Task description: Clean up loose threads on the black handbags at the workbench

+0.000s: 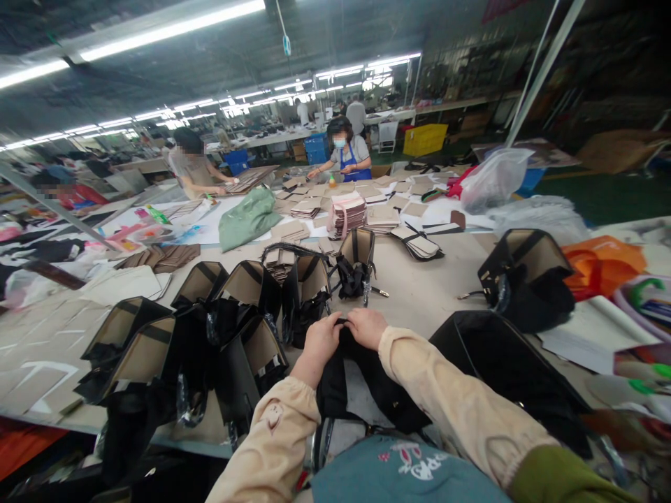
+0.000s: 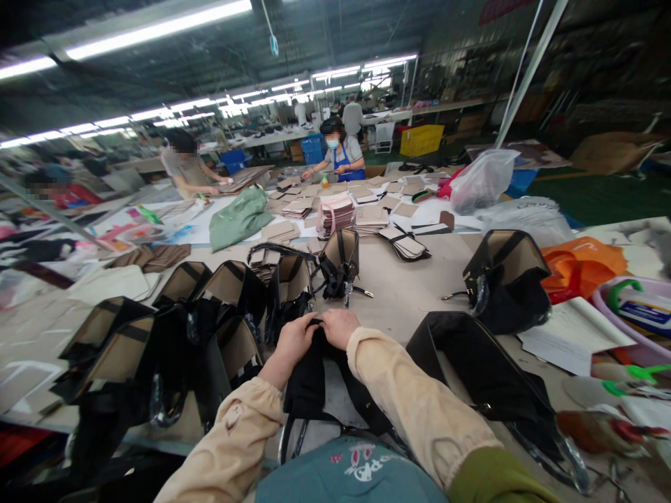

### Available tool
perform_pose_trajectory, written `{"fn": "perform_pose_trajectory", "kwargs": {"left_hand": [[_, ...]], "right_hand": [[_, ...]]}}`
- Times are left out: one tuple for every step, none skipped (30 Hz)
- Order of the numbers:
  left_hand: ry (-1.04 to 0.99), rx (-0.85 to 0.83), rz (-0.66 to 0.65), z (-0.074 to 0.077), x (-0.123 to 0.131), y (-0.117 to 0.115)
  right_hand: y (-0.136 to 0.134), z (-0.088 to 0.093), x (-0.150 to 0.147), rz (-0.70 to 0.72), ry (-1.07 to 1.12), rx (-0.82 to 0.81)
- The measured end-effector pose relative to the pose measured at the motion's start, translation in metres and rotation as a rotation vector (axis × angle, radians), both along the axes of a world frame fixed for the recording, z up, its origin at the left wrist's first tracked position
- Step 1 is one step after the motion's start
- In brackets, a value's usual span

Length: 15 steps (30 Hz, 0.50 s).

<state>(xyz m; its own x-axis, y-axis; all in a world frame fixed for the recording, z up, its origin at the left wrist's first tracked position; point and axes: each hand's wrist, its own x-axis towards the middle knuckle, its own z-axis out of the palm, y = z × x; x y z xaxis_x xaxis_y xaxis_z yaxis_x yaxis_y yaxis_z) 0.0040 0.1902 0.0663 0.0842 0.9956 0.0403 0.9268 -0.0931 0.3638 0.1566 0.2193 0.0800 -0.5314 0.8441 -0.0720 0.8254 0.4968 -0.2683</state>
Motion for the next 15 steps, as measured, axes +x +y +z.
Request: {"fn": "perform_pose_trajectory", "kwargs": {"left_hand": [[0.013, -0.008, 0.002, 0.0010, 0.0000, -0.0003], [0.033, -0.018, 0.008, 0.0021, 0.0004, -0.0005], [0.054, -0.026, 0.015, 0.0033, 0.0012, -0.0004], [0.073, -0.032, 0.018, 0.0045, 0.0023, -0.0001], [0.090, -0.035, 0.019, 0.0054, 0.0035, 0.0005], [0.103, -0.037, 0.017, 0.0062, 0.0047, 0.0013], [0.113, -0.038, 0.016, 0.0068, 0.0058, 0.0022], [0.120, -0.038, 0.014, 0.0071, 0.0068, 0.0032], [0.125, -0.038, 0.012, 0.0073, 0.0075, 0.0042], [0.128, -0.039, 0.015, 0.0074, 0.0079, 0.0051], [0.131, -0.040, 0.017, 0.0074, 0.0081, 0.0058], [0.131, -0.042, 0.019, 0.0073, 0.0082, 0.0063], [0.129, -0.042, 0.020, 0.0072, 0.0080, 0.0066], [0.122, -0.041, 0.021, 0.0069, 0.0078, 0.0066], [0.112, -0.036, 0.021, 0.0065, 0.0075, 0.0064]], "right_hand": [[-0.0002, 0.0003, -0.0001, 0.004, 0.001, -0.003], [-0.0003, 0.0005, -0.0002, 0.007, 0.002, -0.006], [-0.0004, 0.0007, -0.0002, 0.009, 0.004, -0.009], [-0.0003, 0.0009, 0.0000, 0.010, 0.006, -0.013], [-0.0002, 0.0010, 0.0001, 0.009, 0.008, -0.016], [0.0001, 0.0010, 0.0004, 0.008, 0.010, -0.019], [0.0005, 0.0010, 0.0006, 0.005, 0.012, -0.021], [0.0010, 0.0009, 0.0009, 0.000, 0.014, -0.024], [0.0015, 0.0008, 0.0013, -0.005, 0.016, -0.026], [0.0021, 0.0006, 0.0017, -0.012, 0.018, -0.027], [0.0026, 0.0004, 0.0023, -0.018, 0.020, -0.029], [0.0030, 0.0001, 0.0032, -0.024, 0.022, -0.031], [0.0034, -0.0001, 0.0043, -0.028, 0.024, -0.034], [0.0037, -0.0004, 0.0057, -0.031, 0.026, -0.037], [0.0038, -0.0006, 0.0073, -0.031, 0.029, -0.040]]}}
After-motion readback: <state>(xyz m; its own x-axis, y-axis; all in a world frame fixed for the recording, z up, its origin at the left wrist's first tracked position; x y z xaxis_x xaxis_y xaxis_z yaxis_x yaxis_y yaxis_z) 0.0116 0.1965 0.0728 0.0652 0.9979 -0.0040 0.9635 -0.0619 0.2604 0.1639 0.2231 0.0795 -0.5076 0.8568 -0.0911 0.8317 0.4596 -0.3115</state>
